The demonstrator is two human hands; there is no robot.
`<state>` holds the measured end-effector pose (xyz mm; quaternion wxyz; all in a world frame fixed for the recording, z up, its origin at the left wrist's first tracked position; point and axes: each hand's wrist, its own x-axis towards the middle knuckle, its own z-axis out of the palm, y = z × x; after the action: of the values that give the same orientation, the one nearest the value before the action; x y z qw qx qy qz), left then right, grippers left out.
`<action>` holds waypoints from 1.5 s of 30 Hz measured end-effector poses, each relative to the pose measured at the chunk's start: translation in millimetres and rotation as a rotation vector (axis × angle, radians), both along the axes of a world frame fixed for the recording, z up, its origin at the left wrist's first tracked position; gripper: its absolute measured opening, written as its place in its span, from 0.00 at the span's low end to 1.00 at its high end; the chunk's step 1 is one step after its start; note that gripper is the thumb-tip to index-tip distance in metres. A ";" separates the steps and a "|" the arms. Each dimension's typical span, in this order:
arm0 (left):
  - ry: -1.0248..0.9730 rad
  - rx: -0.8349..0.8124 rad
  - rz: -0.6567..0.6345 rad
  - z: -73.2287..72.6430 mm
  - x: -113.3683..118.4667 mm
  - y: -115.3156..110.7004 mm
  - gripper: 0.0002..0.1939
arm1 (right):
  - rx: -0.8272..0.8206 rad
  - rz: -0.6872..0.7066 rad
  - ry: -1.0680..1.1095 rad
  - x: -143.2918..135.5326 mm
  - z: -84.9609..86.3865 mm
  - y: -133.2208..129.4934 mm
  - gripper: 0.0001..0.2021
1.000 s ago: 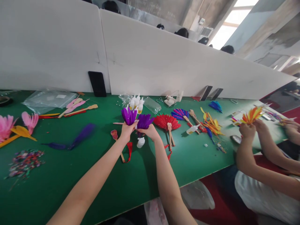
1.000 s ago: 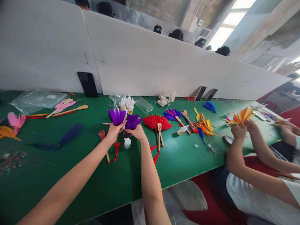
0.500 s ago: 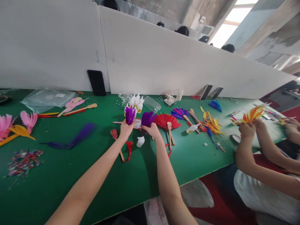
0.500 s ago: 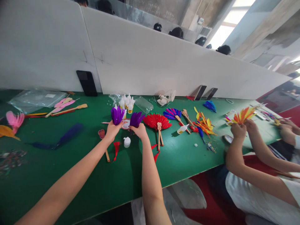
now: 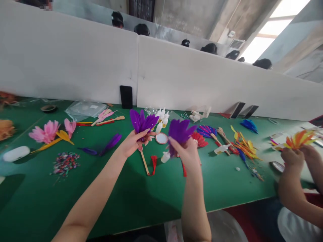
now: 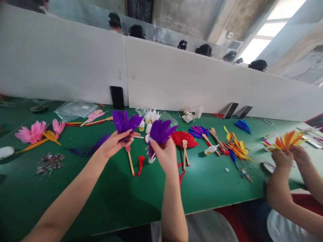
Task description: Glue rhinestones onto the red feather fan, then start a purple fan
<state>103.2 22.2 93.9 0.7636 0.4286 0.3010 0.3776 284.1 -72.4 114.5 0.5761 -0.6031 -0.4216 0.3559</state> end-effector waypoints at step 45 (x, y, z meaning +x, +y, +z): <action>0.167 0.107 0.051 -45.2 43.1 -3.1 0.12 | -0.119 0.097 -0.197 1.3 -61.3 87.1 0.20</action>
<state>146.3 19.1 48.7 0.7019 0.4910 0.3538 0.3756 285.4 14.6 53.2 0.4773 -0.6471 -0.4828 0.3469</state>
